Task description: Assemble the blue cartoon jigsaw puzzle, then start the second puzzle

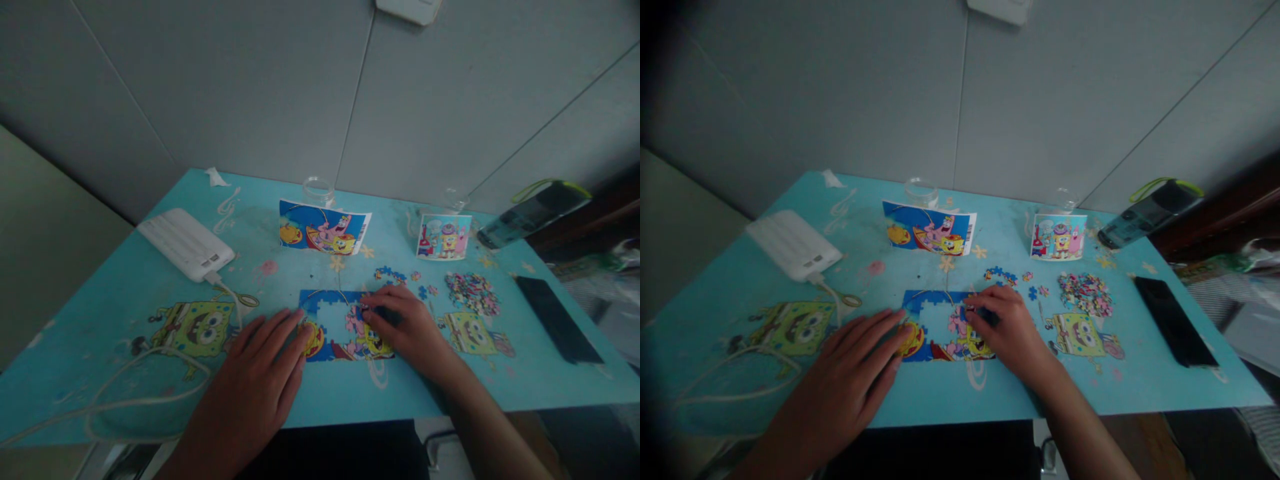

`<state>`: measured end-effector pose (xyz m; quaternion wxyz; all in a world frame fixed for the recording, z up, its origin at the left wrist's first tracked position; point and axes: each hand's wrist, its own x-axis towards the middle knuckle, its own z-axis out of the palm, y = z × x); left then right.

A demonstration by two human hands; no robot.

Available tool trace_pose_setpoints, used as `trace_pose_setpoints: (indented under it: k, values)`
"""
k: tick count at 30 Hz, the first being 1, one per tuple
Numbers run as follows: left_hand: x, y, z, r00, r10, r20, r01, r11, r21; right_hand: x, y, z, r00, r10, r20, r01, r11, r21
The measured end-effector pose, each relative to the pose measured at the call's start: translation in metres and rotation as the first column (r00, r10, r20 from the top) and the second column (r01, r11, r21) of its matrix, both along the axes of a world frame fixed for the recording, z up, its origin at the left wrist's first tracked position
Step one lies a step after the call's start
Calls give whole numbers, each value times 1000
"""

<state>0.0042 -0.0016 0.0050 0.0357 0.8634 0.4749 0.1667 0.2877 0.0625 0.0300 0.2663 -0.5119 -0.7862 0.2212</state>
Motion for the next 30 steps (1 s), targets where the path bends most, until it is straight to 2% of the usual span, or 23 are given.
trace_pose_setpoints:
  k: [4, 12, 30]
  values:
    - [0, 0, 0, 1000, -3, 6, 3, 1000, 3, -1, -2, -2, 995, 56, 77, -56, 998, 0]
    - [-2, -1, -2, 1000, -7, -12, 7, 1000, -2, -2, -1, -3, 990, 65, 127, -63, 998, -24]
    - [-1, -1, -3, 1000, -6, 16, 6, 1000, 15, -10, -3, -5, 995, -38, 97, 43, 998, -55]
